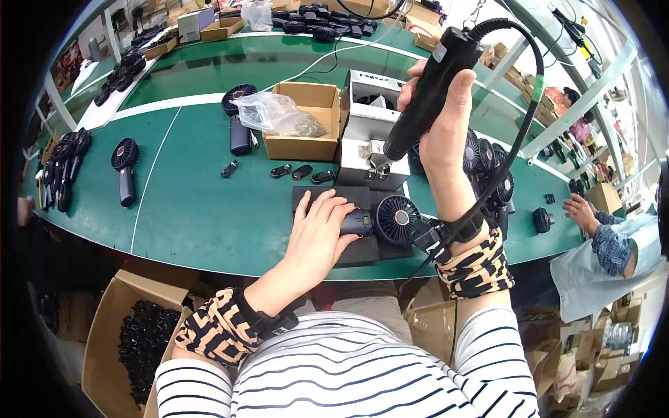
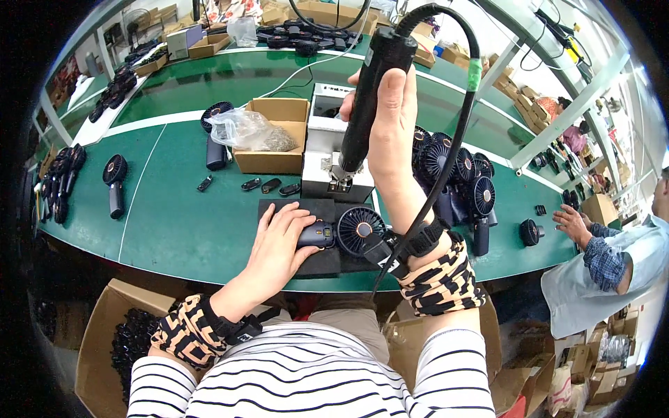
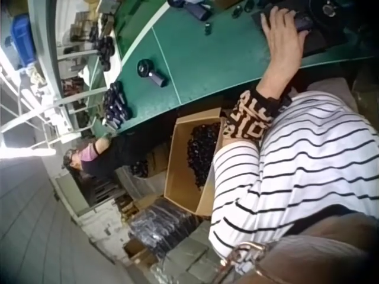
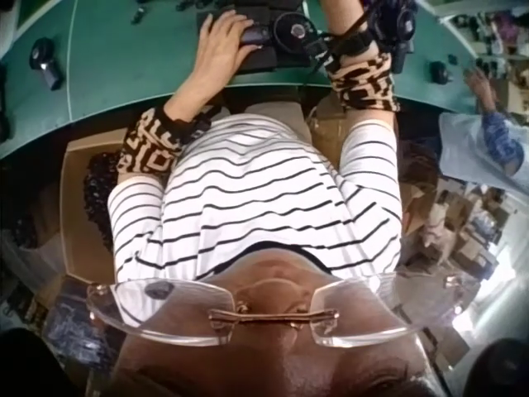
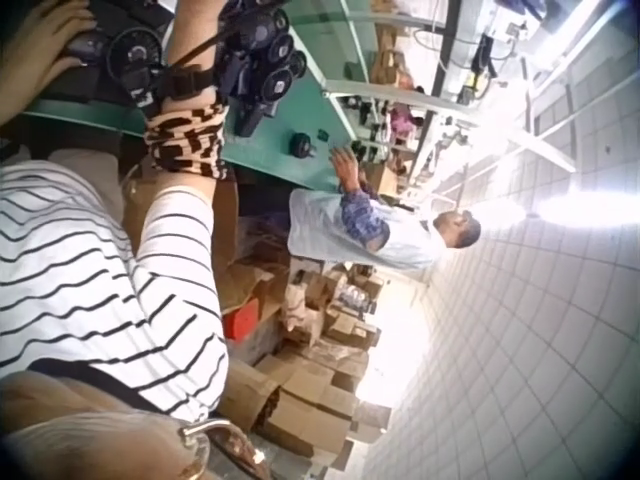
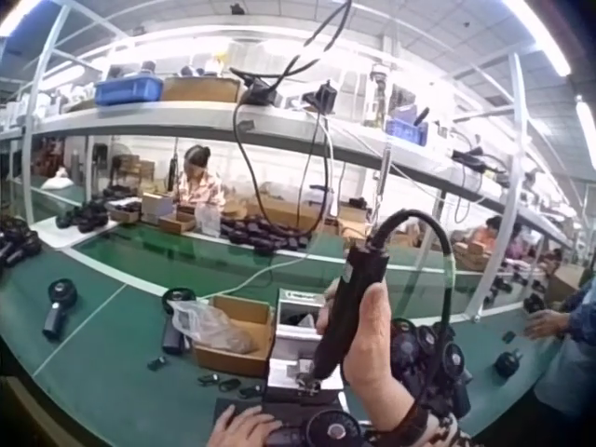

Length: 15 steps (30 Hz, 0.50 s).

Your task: Assembling and testing handheld portable fans at a workstation using an electric screwdriver.

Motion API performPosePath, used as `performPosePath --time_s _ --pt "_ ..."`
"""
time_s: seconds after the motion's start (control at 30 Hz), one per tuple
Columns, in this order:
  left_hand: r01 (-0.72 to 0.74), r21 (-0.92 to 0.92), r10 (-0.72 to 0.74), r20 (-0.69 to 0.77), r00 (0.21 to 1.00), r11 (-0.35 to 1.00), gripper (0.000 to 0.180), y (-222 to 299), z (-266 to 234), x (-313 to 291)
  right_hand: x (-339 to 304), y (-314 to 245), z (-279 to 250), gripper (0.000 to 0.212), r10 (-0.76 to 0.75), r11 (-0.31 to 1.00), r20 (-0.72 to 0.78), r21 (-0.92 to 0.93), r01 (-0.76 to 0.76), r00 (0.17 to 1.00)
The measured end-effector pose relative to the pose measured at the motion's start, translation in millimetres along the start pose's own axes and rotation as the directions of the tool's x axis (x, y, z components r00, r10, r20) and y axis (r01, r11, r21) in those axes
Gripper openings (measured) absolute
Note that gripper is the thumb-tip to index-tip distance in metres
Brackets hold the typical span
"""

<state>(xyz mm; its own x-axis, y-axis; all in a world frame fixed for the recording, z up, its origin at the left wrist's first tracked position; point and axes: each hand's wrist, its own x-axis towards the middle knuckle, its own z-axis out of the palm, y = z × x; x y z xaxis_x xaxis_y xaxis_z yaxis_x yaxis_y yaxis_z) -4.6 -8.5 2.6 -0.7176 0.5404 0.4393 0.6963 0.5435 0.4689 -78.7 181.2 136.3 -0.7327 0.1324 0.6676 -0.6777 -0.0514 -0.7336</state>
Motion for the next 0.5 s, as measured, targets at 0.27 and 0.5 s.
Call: performPosePath --time_s 0.27,0.5 --pt "0.028 0.002 -0.028 0.021 0.999 1.000 0.049 5 0 3 -6 10 2 0.084 0.003 1.000 -0.048 -0.007 -0.003 0.999" --pt "0.019 0.022 -0.018 -0.028 0.999 1.000 0.049 1 7 2 -23 -2 7 0.089 0.031 0.999 0.010 -0.004 -0.031 0.999"
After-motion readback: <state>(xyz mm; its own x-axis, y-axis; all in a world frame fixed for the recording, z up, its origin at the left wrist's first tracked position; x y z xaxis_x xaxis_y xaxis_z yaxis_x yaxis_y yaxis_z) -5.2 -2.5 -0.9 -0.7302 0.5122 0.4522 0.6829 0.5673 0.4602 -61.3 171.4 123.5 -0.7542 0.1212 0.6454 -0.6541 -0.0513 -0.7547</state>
